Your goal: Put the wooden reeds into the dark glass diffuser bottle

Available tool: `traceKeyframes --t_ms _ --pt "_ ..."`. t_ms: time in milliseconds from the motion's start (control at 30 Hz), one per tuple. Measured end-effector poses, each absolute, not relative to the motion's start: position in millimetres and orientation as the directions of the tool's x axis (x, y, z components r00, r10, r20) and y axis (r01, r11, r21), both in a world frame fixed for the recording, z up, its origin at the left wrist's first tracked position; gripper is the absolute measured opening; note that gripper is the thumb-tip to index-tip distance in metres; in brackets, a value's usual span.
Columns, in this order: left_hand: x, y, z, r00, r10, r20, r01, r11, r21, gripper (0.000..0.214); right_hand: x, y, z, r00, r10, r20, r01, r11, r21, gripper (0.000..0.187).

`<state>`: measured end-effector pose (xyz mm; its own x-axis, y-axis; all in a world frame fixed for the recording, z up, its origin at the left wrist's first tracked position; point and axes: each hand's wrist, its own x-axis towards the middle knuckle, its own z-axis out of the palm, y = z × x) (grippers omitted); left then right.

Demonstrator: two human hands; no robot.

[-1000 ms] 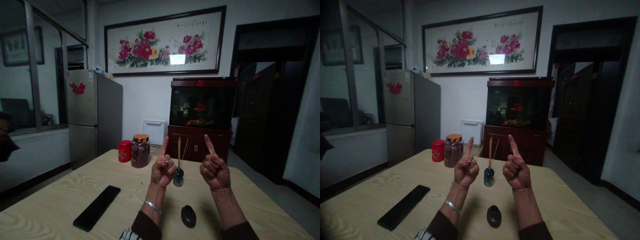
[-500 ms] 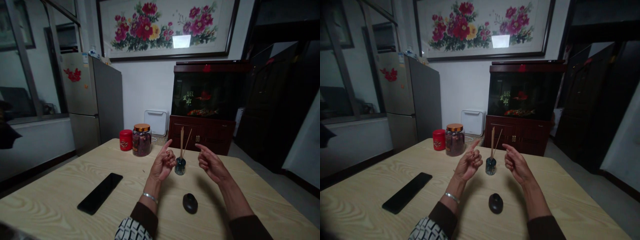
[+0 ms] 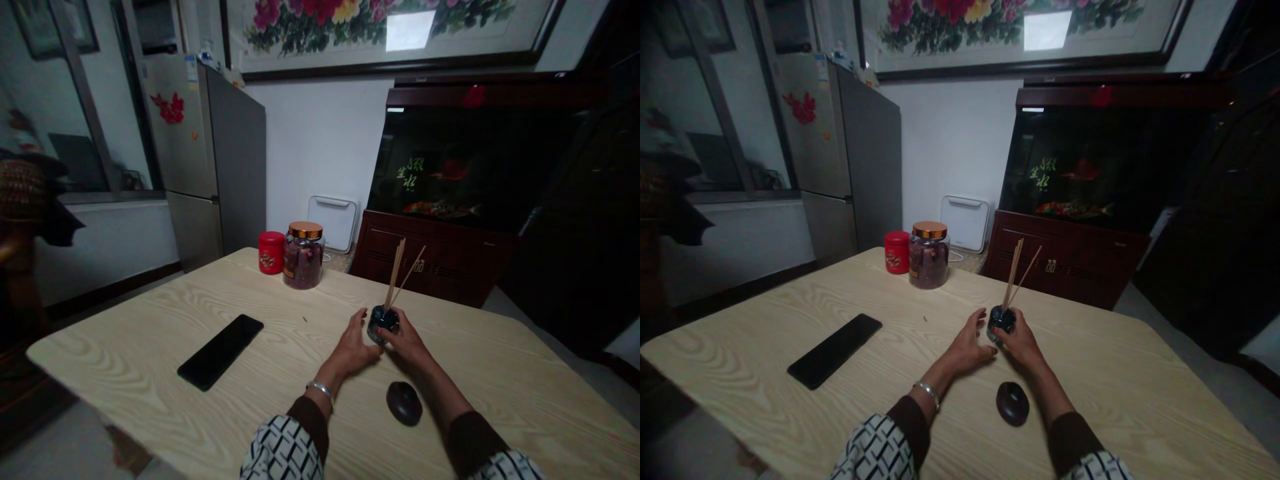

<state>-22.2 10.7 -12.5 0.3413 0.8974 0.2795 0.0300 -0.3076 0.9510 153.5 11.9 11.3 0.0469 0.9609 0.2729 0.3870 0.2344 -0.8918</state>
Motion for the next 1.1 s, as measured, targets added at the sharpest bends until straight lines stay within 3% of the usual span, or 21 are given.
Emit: traceKeyframes --t_ms 167,333,467,567,767,833,900,933,1000,1067,1100 --pt "-30 5 -3 0.451 0.855 0.257 0.0 -0.288 0.958 0.115 154 -37 31 -0.132 0.982 0.136 0.344 0.174 -0.923 0.052" --pt "-37 -3 5 0.481 0.846 0.23 -0.046 -0.238 0.97 0.088 138 -49 53 -0.038 0.973 0.227 0.358 0.225 -0.906 0.062" --pt "-37 -6 5 0.464 0.845 0.264 -0.027 -0.285 0.958 0.067 115 -37 53 -0.066 0.939 0.337 0.307 0.341 -0.889 0.046" --pt "-36 -9 7 0.434 0.866 0.248 0.063 -0.304 0.95 0.069 98 -33 55 0.037 0.917 0.397 0.255 0.376 -0.891 0.042" --pt "-38 -18 13 0.405 0.888 0.218 0.172 -0.308 0.936 0.081 127 -25 121 0.339 0.848 0.407 -0.124 0.469 -0.875 0.044" --pt "-40 -19 14 0.437 0.875 0.211 0.161 -0.307 0.938 0.085 163 -21 138 0.358 0.842 0.403 -0.011 0.436 -0.9 0.041" --pt "-41 -18 14 0.476 0.855 0.206 0.157 -0.313 0.937 0.086 202 -22 136 0.353 0.863 0.361 0.331 0.246 -0.911 0.037" --pt "-42 -17 13 0.495 0.844 0.205 0.155 -0.319 0.935 0.086 218 -25 127 0.339 0.88 0.333 0.546 0.104 -0.831 0.034" --pt "-42 -16 11 0.527 0.824 0.21 0.145 -0.331 0.932 0.084 241 -38 98 0.275 0.933 0.23 0.858 -0.13 -0.497 0.028" --pt "-42 -15 9 0.543 0.811 0.219 0.129 -0.337 0.933 0.082 248 -56 64 0.246 0.963 0.108 0.95 -0.217 -0.224 0.026" --pt "-42 -15 8 0.545 0.808 0.223 0.116 -0.337 0.934 0.08 248 -64 48 0.232 0.97 0.071 0.965 -0.22 -0.145 0.028"
